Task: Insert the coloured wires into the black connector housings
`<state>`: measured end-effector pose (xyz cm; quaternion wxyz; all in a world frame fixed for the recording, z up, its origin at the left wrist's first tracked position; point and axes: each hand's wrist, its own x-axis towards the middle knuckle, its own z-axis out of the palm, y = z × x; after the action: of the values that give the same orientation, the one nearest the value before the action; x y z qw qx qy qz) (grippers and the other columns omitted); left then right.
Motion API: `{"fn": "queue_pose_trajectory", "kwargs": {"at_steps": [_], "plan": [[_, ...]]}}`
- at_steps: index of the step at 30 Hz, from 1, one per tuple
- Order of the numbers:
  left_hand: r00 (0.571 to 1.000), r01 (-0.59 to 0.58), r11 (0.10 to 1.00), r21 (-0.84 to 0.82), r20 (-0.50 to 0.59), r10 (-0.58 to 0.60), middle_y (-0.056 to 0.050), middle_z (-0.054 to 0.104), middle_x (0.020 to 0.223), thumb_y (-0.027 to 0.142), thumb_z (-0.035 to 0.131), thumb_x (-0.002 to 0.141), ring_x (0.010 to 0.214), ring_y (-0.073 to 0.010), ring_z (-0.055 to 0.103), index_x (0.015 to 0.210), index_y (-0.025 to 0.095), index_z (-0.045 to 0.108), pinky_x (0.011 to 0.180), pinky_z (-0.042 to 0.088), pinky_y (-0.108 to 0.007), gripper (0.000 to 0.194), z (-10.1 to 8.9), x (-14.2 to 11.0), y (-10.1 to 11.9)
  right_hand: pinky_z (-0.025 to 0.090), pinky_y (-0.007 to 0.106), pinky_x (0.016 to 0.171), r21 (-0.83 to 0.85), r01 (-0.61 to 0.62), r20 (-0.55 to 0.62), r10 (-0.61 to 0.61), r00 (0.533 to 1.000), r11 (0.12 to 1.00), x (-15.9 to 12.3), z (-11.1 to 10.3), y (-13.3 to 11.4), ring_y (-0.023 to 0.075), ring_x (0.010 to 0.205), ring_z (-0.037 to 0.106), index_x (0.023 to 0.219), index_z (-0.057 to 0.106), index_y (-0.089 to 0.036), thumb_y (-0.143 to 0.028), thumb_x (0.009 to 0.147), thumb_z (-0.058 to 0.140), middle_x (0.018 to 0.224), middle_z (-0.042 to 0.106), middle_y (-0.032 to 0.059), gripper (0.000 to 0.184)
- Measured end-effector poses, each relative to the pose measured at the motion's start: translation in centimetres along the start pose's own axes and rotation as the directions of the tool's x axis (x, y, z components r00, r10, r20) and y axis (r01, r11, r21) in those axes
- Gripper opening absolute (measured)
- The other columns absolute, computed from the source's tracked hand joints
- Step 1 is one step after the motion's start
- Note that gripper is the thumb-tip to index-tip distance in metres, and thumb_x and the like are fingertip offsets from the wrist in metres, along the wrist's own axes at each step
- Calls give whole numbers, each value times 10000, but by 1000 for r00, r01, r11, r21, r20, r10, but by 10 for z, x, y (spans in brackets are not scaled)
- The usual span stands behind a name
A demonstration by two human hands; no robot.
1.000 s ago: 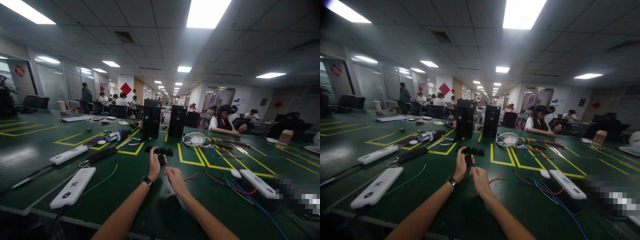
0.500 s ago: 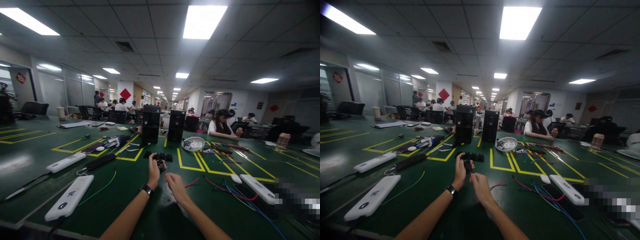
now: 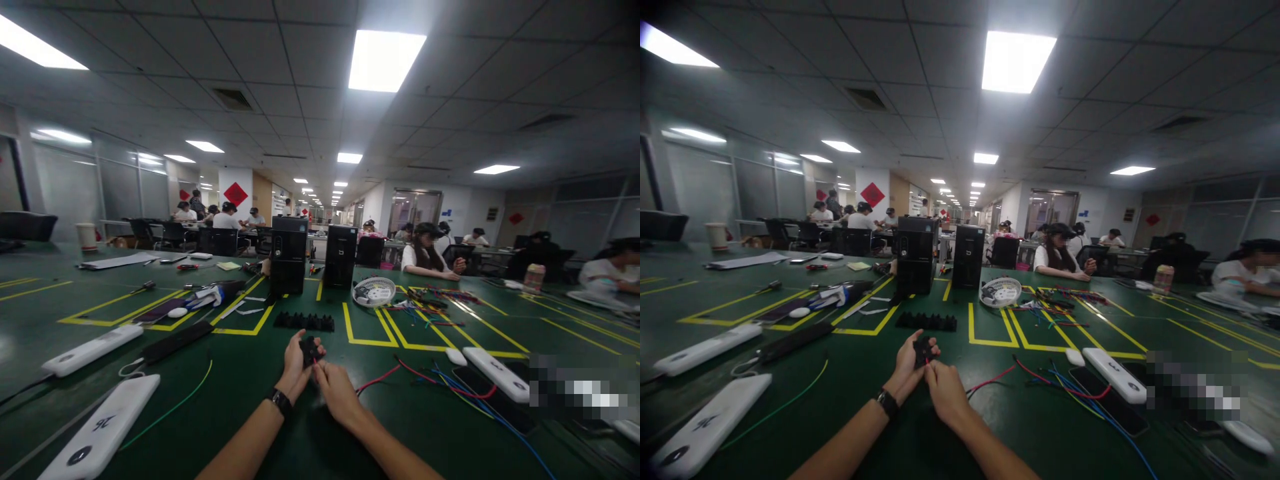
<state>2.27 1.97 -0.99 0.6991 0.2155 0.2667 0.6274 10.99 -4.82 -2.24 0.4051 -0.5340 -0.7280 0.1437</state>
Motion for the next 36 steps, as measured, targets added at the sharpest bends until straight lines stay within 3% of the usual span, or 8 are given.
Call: {"fn": "queue_pose_trajectory", "kwargs": {"at_steps": [5,9,14,18,24,28,31,36], "plan": [[986,-160,980,122,56,154,6,575,632,226,460,800,462,-128,554,1080,201,416,473,453,-248,284,-5,1,3,290,212,564,22,-12,-19,12,1000,1000,2,-7,-2,108,553,505,647,590,-162,-256,920,374,575,556,-13,360],[904,-416,872,259,222,365,7,589,689,291,431,841,507,-117,570,1066,218,449,512,469,-239,238,-7,-6,6,305,212,579,85,-45,-66,51,997,995,0,-14,-11,111,562,522,614,626,-152,-275,913,383,548,556,-15,405],[842,-533,799,278,272,466,0,596,705,307,431,863,543,-119,577,1014,224,450,524,467,-226,174,-3,-17,13,303,213,555,107,-60,-80,69,994,992,-4,-14,-15,110,542,507,630,641,-154,-295,916,381,534,537,-20,412],[841,-531,807,259,275,465,5,591,688,306,443,857,528,-117,566,1012,224,441,511,454,-222,175,-2,-18,15,316,213,567,79,-25,-55,30,998,997,-7,-5,-13,110,552,506,661,626,-160,-297,929,370,568,552,-13,395],[969,-235,972,27,85,232,23,576,612,227,449,787,498,-140,578,1023,226,387,516,469,-271,244,2,-13,6,315,212,565,-23,46,-4,-46,999,999,-8,0,-6,118,579,532,742,603,-173,-293,954,325,624,593,12,370],[992,-117,993,-11,40,117,-6,600,637,226,503,748,505,-162,592,1019,214,396,498,466,-284,292,2,-10,5,293,218,557,-124,73,-16,-75,997,990,-3,-10,-1,123,573,543,799,624,-184,-302,950,344,649,622,28,339],[976,-205,976,78,96,197,-5,605,671,261,501,764,505,-148,585,1054,219,415,495,467,-273,305,0,-10,9,289,220,566,-118,67,-59,-75,995,991,0,-19,-1,120,571,540,731,624,-182,-308,940,369,629,615,22,353],[873,-484,841,244,207,442,-1,593,691,311,440,827,522,-131,582,1037,216,447,497,467,-241,230,2,-16,15,302,209,556,95,8,-117,3,993,995,0,-18,-13,107,552,498,619,598,-159,-325,930,363,549,535,-14,424]]}}
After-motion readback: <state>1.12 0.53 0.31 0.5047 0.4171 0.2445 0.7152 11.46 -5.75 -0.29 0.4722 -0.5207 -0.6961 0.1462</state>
